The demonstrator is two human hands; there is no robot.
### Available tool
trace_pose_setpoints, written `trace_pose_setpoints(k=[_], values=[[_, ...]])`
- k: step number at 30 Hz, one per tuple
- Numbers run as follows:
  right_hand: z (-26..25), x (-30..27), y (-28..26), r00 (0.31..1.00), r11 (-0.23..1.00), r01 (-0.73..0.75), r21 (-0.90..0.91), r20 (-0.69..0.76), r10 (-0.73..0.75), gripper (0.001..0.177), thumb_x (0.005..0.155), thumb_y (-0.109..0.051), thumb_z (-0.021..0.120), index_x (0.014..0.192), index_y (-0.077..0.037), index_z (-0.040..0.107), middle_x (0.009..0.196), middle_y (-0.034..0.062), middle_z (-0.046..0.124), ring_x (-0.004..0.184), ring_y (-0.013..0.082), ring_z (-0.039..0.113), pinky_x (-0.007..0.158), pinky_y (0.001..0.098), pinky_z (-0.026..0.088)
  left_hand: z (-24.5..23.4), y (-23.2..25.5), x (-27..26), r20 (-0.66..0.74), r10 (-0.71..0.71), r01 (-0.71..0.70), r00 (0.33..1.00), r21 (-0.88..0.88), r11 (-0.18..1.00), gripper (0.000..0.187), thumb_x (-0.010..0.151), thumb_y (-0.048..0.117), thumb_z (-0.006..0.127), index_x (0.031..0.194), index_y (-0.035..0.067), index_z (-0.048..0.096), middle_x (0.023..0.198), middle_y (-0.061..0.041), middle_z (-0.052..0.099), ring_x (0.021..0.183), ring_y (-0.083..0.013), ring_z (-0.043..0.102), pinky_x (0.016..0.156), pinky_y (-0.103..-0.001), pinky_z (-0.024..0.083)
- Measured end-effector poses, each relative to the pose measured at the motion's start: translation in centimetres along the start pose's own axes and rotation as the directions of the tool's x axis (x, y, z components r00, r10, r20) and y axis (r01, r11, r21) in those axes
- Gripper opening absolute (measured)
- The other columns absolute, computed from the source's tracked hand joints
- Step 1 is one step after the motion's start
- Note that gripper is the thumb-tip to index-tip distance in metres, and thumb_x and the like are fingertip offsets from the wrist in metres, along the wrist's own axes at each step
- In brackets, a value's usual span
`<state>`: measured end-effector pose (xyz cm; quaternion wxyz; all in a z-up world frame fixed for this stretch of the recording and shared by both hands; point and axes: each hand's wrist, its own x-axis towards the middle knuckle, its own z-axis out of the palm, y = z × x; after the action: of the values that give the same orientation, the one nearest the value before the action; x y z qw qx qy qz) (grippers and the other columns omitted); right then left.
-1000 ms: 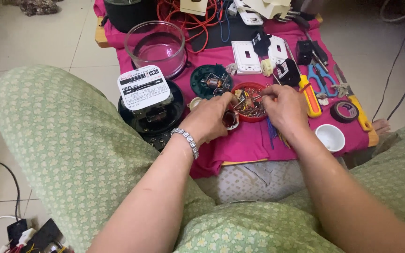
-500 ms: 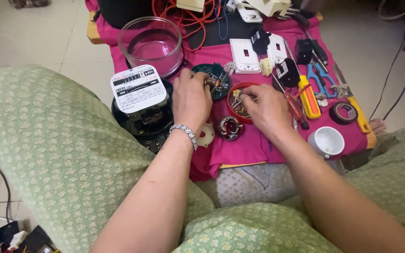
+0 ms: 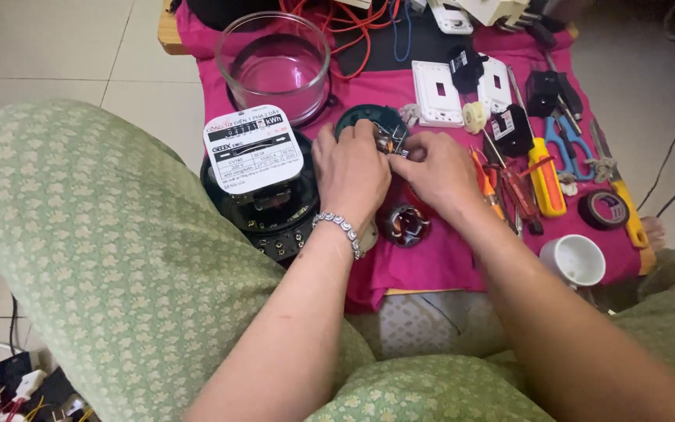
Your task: Inspecting and assembling small motor components using a precision tool on a floor-based workspace.
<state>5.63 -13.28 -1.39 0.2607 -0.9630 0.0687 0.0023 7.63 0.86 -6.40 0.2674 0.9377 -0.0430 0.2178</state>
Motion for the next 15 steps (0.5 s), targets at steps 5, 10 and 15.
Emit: trace_pose_setpoints(k=[5, 10, 15], values=[[0.2, 0.2, -0.1, 0.999, 0.995, -0.030, 0.095, -0.041, 0.034, 0.052, 0.077, -0.053, 0.076, 0.118, -0.019, 0.074, 0.102, 0.0061, 0.072, 0.111, 0.0301, 0.068, 0.096, 0.0471, 0.053, -0.7, 0.4, 0.2, -0.021, -0.038, 0.037, 0.999, -0.037, 0.999, 0.028, 0.088, 0.028, 0.054, 0.114, 0.022, 0.062, 0.103, -0.004, 0.064, 0.130, -0.0348, 0.049, 0.111, -0.051, 0.036], [-2.3, -1.3, -0.9, 0.995, 0.964, -0.069, 0.256, -0.055, 0.086, 0.058, 0.082, -0.052, 0.071, 0.123, -0.011, 0.072, 0.107, 0.0145, 0.075, 0.115, 0.0366, 0.067, 0.097, 0.0500, 0.050, -0.7, 0.0, 0.0, -0.086, 0.001, -0.008, 0.996, -0.073, 0.997, 0.031, 0.093, 0.026, 0.054, 0.121, 0.021, 0.066, 0.114, -0.005, 0.063, 0.134, -0.0372, 0.046, 0.112, -0.050, 0.037], [-5.4, -1.9, 5.0, 0.963, 0.976, -0.172, 0.135, -0.187, 0.195, 0.058, 0.082, -0.061, 0.076, 0.121, -0.018, 0.071, 0.101, 0.0057, 0.075, 0.109, 0.0317, 0.069, 0.091, 0.0467, 0.053, -2.5, 0.9, -0.5, -0.001, 0.073, -0.073, 0.997, 0.023, 0.997, 0.038, 0.079, 0.037, 0.075, 0.110, 0.014, 0.072, 0.128, -0.010, 0.061, 0.139, -0.0436, 0.039, 0.115, -0.058, 0.029]])
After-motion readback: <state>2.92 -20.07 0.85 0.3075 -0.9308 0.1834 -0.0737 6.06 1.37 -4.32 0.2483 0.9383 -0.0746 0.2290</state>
